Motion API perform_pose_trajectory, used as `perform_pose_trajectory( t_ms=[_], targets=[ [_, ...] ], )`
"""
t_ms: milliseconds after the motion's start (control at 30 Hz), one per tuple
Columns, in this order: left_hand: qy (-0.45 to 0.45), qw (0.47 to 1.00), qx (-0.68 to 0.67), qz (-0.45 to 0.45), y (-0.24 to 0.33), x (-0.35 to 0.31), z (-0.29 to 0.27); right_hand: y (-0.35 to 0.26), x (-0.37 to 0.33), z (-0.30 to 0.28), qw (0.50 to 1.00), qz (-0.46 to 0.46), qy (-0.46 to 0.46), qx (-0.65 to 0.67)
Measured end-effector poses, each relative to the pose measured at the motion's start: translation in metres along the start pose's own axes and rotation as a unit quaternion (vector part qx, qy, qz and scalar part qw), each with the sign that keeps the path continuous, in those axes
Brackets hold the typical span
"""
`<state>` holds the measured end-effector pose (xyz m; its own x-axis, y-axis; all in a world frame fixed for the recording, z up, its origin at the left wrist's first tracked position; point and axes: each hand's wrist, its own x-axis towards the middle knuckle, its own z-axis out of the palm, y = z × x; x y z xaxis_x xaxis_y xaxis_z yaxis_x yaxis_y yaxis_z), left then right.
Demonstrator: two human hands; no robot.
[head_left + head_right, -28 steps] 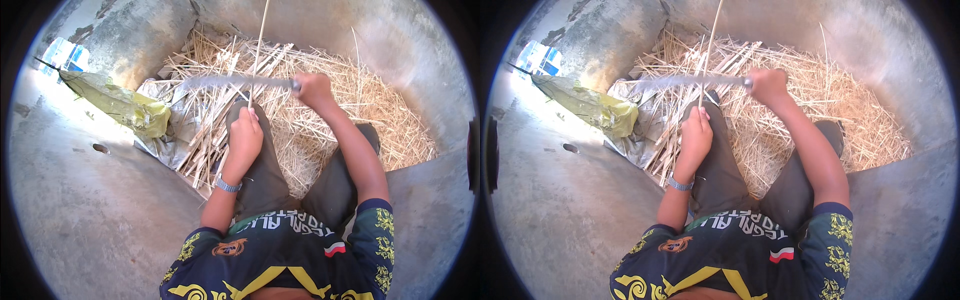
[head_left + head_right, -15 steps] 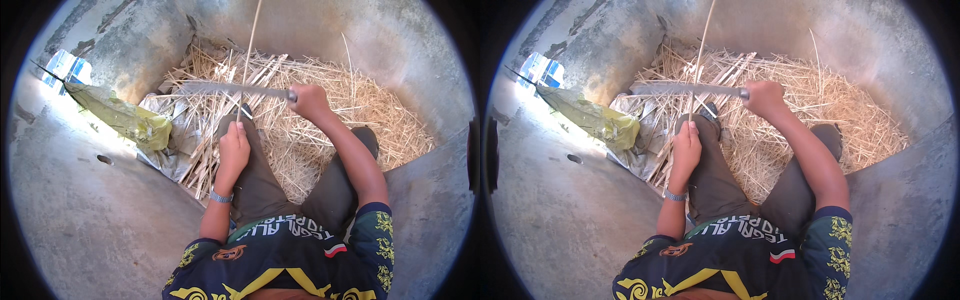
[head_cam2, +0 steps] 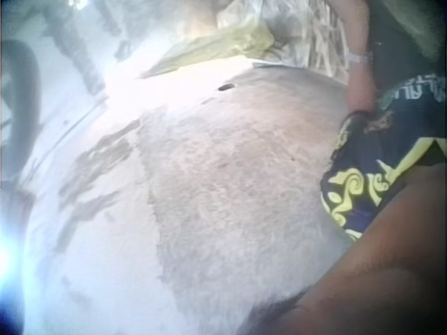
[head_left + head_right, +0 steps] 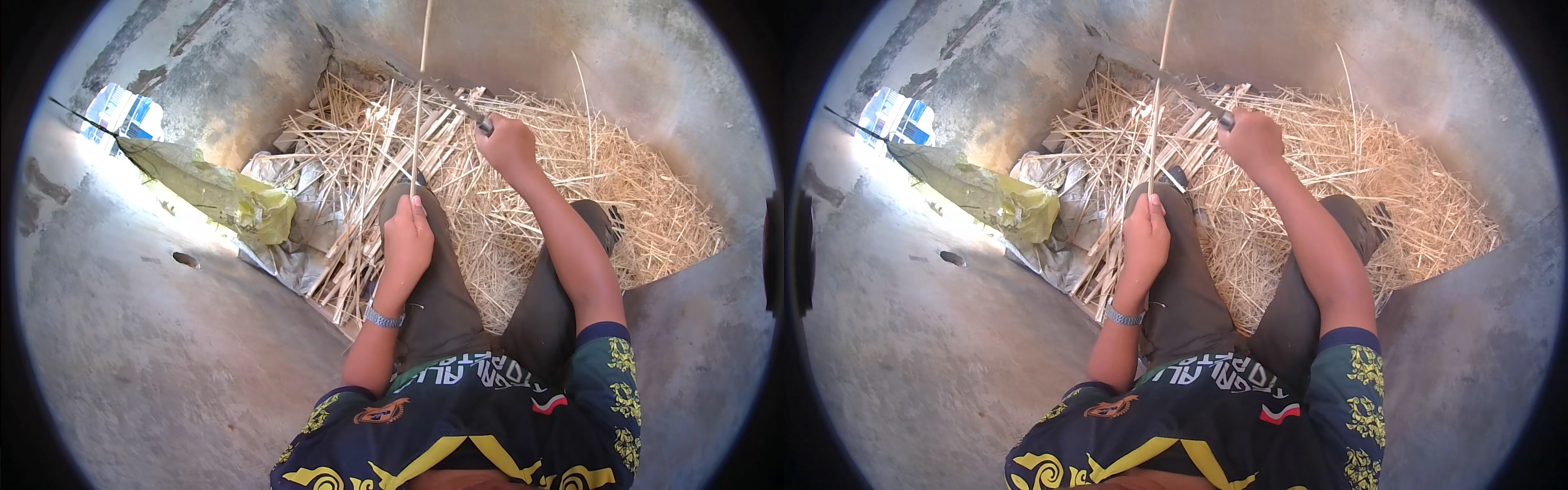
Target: The person sits on the floor and uses a machete to split long, thin sticks into smaller pieces. They hold the sticks with one hand and strike them with the machete in the other, creating a pile of processed material.
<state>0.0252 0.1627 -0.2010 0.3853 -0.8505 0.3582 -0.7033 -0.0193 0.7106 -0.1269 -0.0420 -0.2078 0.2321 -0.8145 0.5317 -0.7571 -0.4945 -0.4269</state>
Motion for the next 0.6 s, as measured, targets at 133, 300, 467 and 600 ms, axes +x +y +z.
perform_pose_trajectory(
  t_ms=[133,300,467,600],
  targets=[
    [-0.001,1.000,-0.010,-0.021,0.001,-0.001,-0.001,-0.017,-0.013,-0.004,0.990,-0.136,-0.031,-0.033],
    [0.022,1.000,-0.011,0.005,0.004,-0.008,0.004,-0.005,0.010,-0.011,0.997,-0.021,-0.071,0.000],
    [-0.004,1.000,0.015,0.011,0.005,-0.007,0.007,0.007,0.013,-0.018,0.977,0.166,-0.086,0.106],
    [-0.041,0.955,-0.268,-0.121,-0.026,0.000,0.010,-0.011,-0.004,-0.007,0.997,-0.017,-0.057,0.055]
  ],
)
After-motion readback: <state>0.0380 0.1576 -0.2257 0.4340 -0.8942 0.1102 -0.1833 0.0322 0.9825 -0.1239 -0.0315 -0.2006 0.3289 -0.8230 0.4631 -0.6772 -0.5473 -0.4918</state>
